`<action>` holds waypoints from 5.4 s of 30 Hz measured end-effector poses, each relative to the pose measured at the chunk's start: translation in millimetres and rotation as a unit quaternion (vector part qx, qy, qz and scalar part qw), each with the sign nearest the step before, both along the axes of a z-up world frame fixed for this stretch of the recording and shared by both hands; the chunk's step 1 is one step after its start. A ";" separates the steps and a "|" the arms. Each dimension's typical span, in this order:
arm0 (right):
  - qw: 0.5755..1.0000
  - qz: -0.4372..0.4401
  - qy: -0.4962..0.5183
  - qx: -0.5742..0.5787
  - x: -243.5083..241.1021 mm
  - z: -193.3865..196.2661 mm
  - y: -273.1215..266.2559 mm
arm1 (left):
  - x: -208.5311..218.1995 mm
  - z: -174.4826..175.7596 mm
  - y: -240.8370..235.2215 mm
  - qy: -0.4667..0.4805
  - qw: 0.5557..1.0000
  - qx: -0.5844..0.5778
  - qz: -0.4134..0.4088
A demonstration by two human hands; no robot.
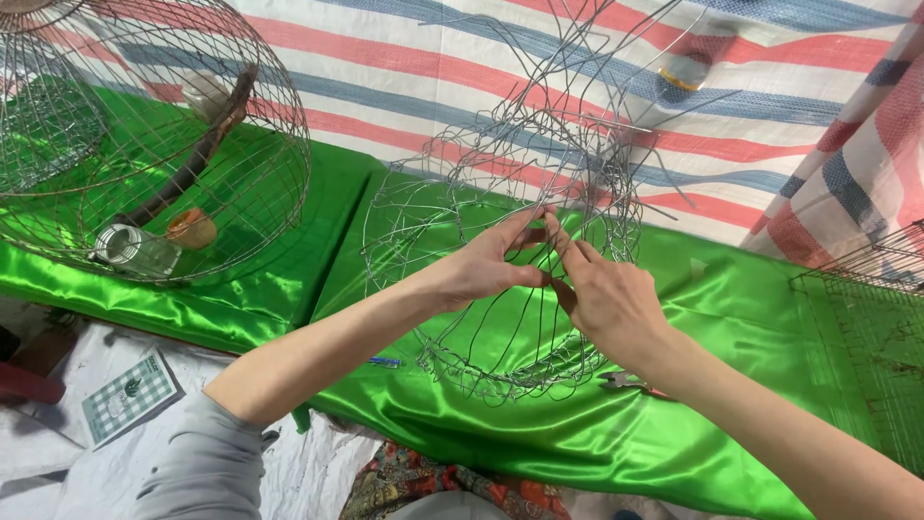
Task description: Assembling a wire cage by twisting metal wires together
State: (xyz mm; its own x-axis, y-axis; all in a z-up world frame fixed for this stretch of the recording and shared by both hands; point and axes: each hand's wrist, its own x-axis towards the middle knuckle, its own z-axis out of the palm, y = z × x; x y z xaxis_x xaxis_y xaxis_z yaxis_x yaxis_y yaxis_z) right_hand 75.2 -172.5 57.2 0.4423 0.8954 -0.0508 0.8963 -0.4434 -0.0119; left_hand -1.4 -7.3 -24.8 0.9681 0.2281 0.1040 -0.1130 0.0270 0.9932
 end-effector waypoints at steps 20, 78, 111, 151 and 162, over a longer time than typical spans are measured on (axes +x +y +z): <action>0.998 -0.014 0.064 0.017 -1.6 11.1 -1.8 | 0.5 15.3 1.7 0.063 0.998 0.002 -0.032; 0.994 0.017 0.040 -0.096 -0.3 26.6 8.6 | -12.7 33.0 -2.4 0.048 0.991 0.121 -0.021; 0.939 0.026 0.206 0.275 61.0 -20.7 -25.2 | -44.1 46.7 8.4 0.038 0.961 0.272 -0.037; 0.944 -0.014 0.239 0.228 41.5 -19.4 -29.0 | -38.8 51.5 21.1 0.047 0.969 0.208 -0.123; 0.958 0.031 0.198 0.206 60.0 -9.7 -32.5 | -90.5 80.0 52.1 -0.058 0.975 0.215 -0.024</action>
